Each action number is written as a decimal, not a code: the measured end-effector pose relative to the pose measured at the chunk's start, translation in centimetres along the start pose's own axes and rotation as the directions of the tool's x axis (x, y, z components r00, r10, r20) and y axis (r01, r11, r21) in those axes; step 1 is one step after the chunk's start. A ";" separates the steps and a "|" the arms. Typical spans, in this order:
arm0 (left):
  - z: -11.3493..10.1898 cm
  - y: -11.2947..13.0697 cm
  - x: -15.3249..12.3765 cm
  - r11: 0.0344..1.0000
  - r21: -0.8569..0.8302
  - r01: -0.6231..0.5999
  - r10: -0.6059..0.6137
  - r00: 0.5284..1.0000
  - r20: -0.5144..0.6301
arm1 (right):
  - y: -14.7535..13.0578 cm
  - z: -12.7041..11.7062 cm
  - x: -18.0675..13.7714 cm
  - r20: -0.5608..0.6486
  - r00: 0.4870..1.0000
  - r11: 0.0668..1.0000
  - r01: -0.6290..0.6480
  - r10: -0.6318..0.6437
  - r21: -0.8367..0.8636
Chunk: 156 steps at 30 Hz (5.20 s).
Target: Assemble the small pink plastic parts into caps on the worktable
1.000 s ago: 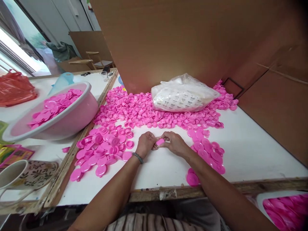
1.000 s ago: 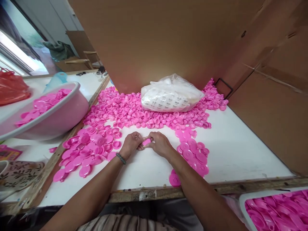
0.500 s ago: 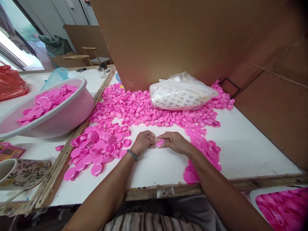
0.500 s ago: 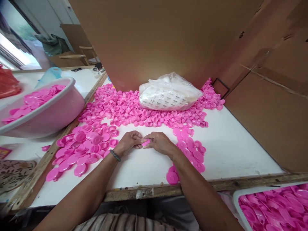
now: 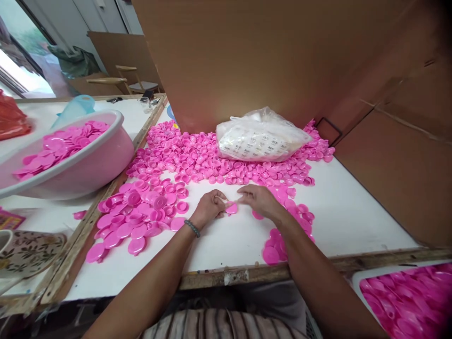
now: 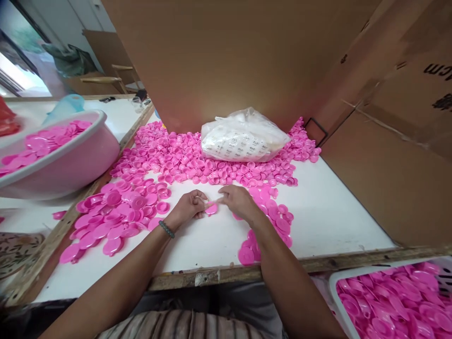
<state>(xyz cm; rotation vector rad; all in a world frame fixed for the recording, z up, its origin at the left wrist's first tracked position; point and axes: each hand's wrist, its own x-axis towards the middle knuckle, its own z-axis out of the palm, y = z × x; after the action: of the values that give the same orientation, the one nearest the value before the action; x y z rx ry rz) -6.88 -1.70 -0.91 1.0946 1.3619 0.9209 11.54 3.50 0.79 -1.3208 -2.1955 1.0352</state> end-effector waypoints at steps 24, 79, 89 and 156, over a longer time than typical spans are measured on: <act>3.6 1.6 -4.0 0.451 0.846 -0.284 0.328 0.934 0.139 | 0.7 -1.8 -1.2 0.319 0.939 0.959 -0.036 0.129 -0.283; 1.9 -0.6 0.6 0.830 0.548 -0.099 0.256 0.942 -0.219 | 0.7 1.3 0.7 -0.060 0.965 0.882 0.207 -0.256 -0.424; 1.5 -0.2 0.4 0.789 0.608 -0.086 0.284 0.929 -0.238 | 0.3 1.3 1.1 -0.143 0.901 0.870 0.338 -0.410 -0.360; 0.7 -0.1 1.4 0.964 -0.160 0.214 -0.228 0.971 -0.075 | 0.0 2.6 1.5 0.163 0.963 0.967 0.233 -0.214 -0.104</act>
<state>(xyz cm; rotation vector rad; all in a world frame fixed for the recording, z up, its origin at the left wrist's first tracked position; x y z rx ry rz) -6.10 -0.46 -1.49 0.7746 1.4337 0.9023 9.16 3.75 -1.00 -1.0395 -2.4888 0.9534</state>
